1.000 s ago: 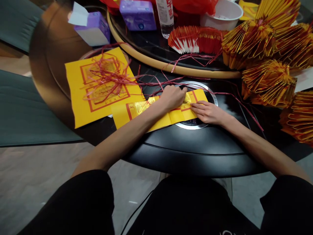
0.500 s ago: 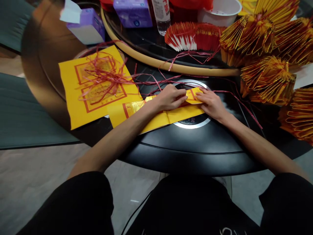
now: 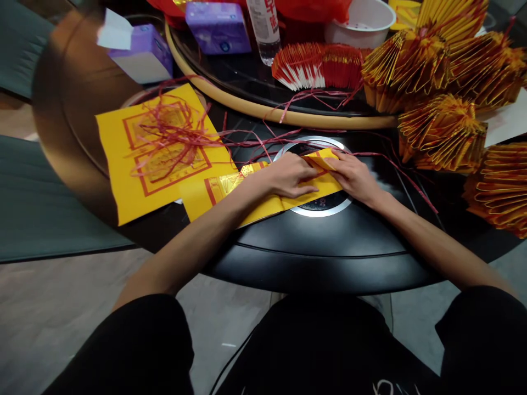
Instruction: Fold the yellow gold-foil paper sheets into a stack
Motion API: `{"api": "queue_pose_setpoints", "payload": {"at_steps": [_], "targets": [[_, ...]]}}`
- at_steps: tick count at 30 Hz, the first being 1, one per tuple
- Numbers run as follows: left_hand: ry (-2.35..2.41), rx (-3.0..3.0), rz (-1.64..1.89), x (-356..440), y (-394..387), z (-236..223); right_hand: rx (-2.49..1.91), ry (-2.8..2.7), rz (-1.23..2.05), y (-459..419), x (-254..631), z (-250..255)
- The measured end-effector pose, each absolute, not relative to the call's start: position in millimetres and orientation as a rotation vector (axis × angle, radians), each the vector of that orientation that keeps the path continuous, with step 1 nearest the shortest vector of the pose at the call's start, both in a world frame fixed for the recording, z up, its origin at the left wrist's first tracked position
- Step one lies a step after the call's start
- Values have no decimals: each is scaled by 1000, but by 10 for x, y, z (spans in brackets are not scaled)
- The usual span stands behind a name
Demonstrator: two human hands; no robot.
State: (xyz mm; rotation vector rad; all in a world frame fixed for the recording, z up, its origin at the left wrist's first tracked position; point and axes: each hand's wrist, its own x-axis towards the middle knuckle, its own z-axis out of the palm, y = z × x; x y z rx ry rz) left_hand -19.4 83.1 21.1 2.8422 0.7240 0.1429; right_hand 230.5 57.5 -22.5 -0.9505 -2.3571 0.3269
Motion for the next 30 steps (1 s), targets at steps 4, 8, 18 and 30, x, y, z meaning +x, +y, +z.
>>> {"api": "queue_pose_setpoints", "payload": {"at_steps": [4,8,18,30], "targets": [[594,2906,57,-92,787,155,-916,-2375,359,600,2319,-234],[577,2889,205,-96,785,91,-833,-2470,386,573,2290,-224],[640,2920,143,-81,735,110,-764,-2526,407,590,2329,-230],[745,2589,111,-262,879,320,-681,-2731,228,561,2317,-189]]}}
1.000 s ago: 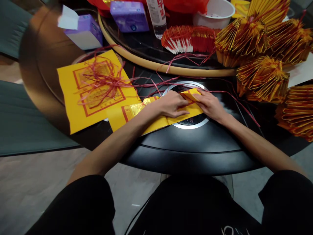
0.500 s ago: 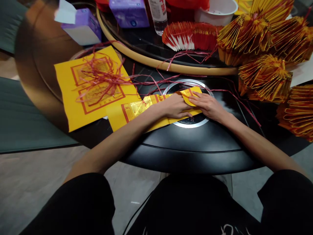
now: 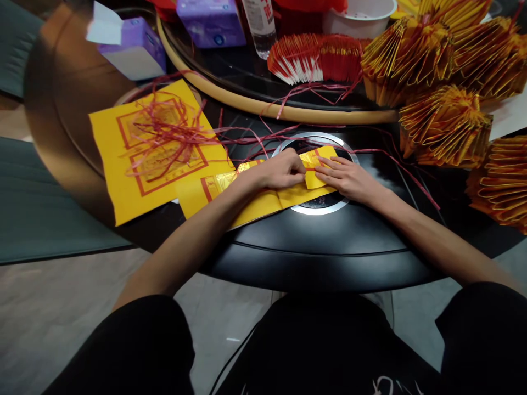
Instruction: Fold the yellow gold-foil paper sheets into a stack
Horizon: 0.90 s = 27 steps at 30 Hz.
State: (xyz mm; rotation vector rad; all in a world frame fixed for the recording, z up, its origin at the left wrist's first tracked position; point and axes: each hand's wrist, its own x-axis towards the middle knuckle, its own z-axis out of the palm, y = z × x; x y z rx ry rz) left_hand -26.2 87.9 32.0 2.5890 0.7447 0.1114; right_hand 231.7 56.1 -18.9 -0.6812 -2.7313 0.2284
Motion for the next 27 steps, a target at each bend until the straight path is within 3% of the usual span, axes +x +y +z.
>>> {"api": "queue_pose_setpoints", "payload": {"at_steps": [5,15,27], "targets": [[879,2604,215,-251,861,318,-635,-2757,118,532,2314,-173],[848,2626,-155,-303,834,486,-737,-2736,161,559,2314,-195],[820,2378,-248,-396,913,508,-450,-2835,75,462,2321,-39]]}}
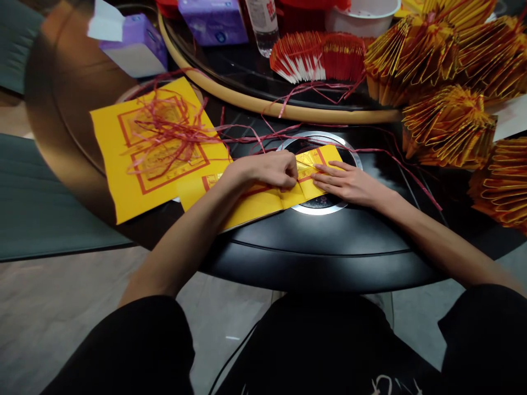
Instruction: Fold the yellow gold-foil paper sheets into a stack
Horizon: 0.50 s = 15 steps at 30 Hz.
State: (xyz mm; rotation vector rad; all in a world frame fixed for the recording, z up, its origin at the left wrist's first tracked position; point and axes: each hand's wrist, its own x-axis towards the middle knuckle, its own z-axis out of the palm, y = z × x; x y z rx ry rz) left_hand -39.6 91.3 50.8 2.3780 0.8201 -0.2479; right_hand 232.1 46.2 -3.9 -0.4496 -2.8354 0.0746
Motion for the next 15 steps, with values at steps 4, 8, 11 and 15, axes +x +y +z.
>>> {"api": "queue_pose_setpoints", "payload": {"at_steps": [4,8,11,15], "targets": [[750,2356,-205,-425,945,487,-424,-2880,47,451,2295,-12],[858,2276,-228,-396,924,516,-407,-2906,49,453,2291,-7],[894,2252,-260,-367,898,548,-399,-2913,17,454,2285,-22],[920,2251,-297,-341,884,570,-380,-2924,4,457,2278,-43]]}}
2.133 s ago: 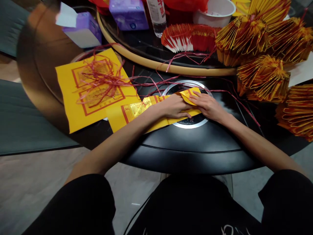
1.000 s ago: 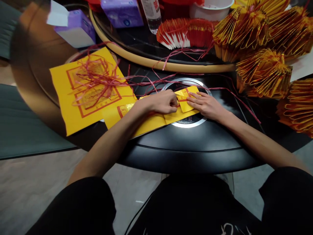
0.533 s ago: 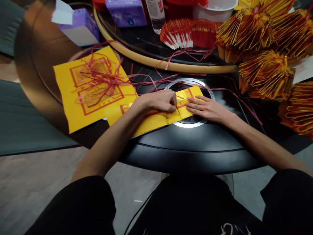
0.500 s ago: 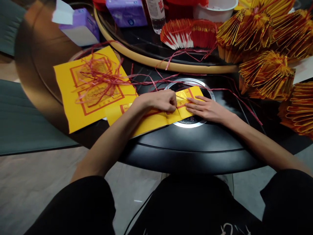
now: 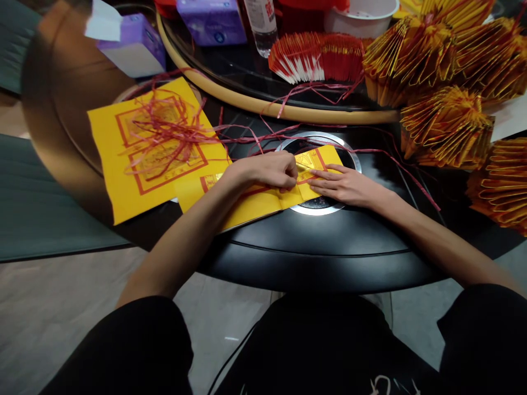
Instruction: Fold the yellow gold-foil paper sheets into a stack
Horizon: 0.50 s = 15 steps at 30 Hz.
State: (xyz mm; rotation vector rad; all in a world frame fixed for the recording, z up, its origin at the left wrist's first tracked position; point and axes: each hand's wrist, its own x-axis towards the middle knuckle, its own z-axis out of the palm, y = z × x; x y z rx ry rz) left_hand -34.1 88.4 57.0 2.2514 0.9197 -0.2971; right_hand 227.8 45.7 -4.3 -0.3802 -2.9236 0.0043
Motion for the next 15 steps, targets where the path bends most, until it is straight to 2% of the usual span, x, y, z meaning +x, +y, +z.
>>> {"api": "queue_pose_setpoints", "payload": {"at_steps": [8,15], "targets": [[958,2302,-309,-301,835,603,-391,-2932,8,448,2273,-37],[1108,2397,-90,-203,797,524,-415,-2944,82,469,2256,-25]]}}
